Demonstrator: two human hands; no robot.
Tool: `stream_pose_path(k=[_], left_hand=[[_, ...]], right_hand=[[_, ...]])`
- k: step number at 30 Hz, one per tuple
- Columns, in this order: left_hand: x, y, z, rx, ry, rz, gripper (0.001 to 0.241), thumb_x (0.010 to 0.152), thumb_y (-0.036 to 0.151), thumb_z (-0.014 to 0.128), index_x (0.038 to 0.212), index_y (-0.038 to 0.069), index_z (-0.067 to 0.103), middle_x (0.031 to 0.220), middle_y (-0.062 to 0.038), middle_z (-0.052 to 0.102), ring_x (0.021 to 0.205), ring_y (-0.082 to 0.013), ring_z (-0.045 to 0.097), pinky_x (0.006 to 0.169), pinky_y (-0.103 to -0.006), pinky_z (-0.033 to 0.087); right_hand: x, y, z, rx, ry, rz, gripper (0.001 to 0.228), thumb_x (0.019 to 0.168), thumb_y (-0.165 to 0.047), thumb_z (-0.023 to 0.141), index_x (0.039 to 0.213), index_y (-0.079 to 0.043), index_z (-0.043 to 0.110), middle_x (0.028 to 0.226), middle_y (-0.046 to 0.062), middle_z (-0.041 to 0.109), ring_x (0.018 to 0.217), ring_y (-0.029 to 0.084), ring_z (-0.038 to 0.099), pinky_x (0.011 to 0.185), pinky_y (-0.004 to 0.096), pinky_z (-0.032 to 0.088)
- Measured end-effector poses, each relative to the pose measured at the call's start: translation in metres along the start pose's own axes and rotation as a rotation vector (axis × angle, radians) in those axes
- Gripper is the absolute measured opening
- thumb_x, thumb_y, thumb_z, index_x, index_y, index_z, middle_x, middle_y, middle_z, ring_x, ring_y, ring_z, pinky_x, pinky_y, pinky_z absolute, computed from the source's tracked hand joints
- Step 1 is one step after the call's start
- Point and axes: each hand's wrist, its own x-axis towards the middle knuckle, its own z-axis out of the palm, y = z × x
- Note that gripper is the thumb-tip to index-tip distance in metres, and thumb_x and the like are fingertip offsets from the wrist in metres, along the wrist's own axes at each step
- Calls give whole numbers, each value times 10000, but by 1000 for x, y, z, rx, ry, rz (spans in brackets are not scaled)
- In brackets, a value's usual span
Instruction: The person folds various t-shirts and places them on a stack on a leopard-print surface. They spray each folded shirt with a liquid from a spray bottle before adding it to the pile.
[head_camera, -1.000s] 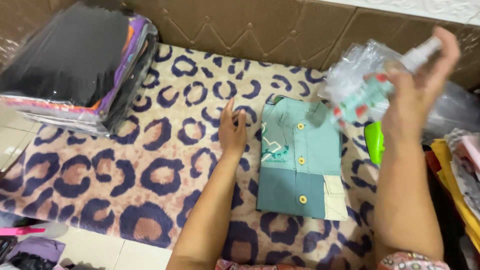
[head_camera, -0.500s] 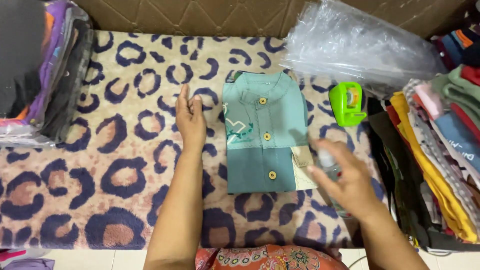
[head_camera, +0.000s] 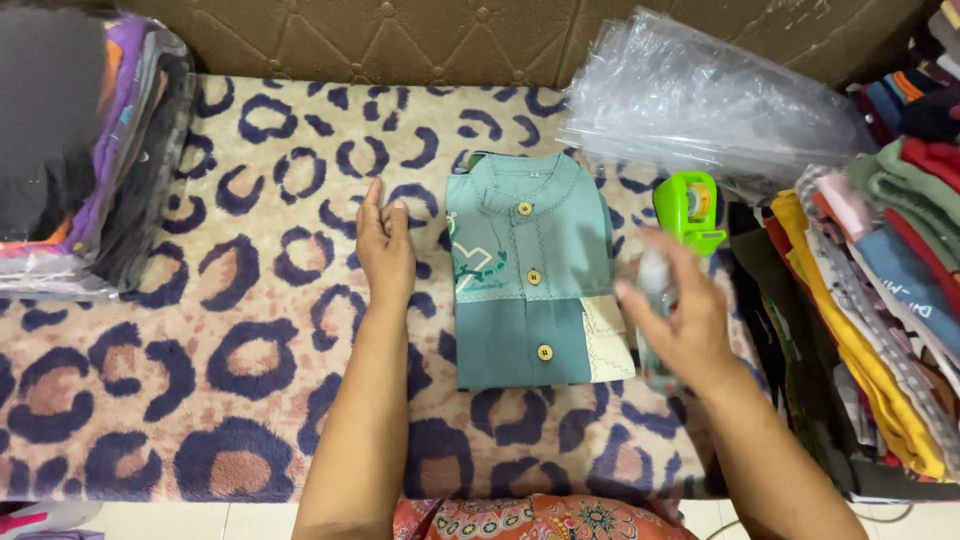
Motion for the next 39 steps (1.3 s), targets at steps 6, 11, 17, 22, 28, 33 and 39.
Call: stream_pose_path(k=[6,11,17,22,28,33,39], left_hand=[[3,-1,0,13,14,-12,452,1030,183,616,1476,143,552,1325,-176,580,1119,-323,702,912,-356,586],[9,9,-5,45,-66,-48,464,1001,175,583,1437,30,517,1238,-108,617,891,-130,627,773,-229,525],[9,10,-4,119,-72,22,487,1013,271,549,1440,37,518,1354,-113,626,982,-192,661,833,-278,525],[13,33,-3,201,-67,-75,464,987,261,566,1435,141,559,1133,-5,686,786,-133,663,723,-255,515],[12,30,-3,194,-64,-49,447,992,254,558,1413,106,566,1198,-55,695,819,-156,689,745,-269,534],[17,-33,3,75,-104,4,458,976,108,638,1426,169,576,954,-2,646,683,-82,551,626,-211,461],[9,13,-3,200,-148,92,438,1034,189,518,1394,-58,548,1378,-219,596,1197,-334,582,1006,-374,435]], right_hand=[[103,-2,19,290,251,-135,806,1054,-3,655,1665,-159,152,1264,196,583,1192,317,604,1083,476,488],[199,14,78,187,185,-234,776,1082,-125,609,1639,-65,73,1729,162,134,1606,370,291,1328,420,253],[260,65,133,347,294,120,972,885,-12,772,1576,-356,181,1141,50,668,1013,216,689,880,388,570],[271,74,144,216,153,305,953,889,-73,765,1569,-327,148,1447,215,562,1247,374,617,1024,528,506],[272,81,125,210,208,237,1024,878,-186,834,1605,-200,113,1639,263,279,1512,417,317,1187,519,329],[197,-35,31,341,327,35,986,939,-114,808,1604,-328,113,1593,337,339,1450,478,448,1091,591,463],[15,-155,-160,66,333,-20,737,885,-106,658,1511,14,288,1603,209,376,1519,323,448,1305,427,409]])
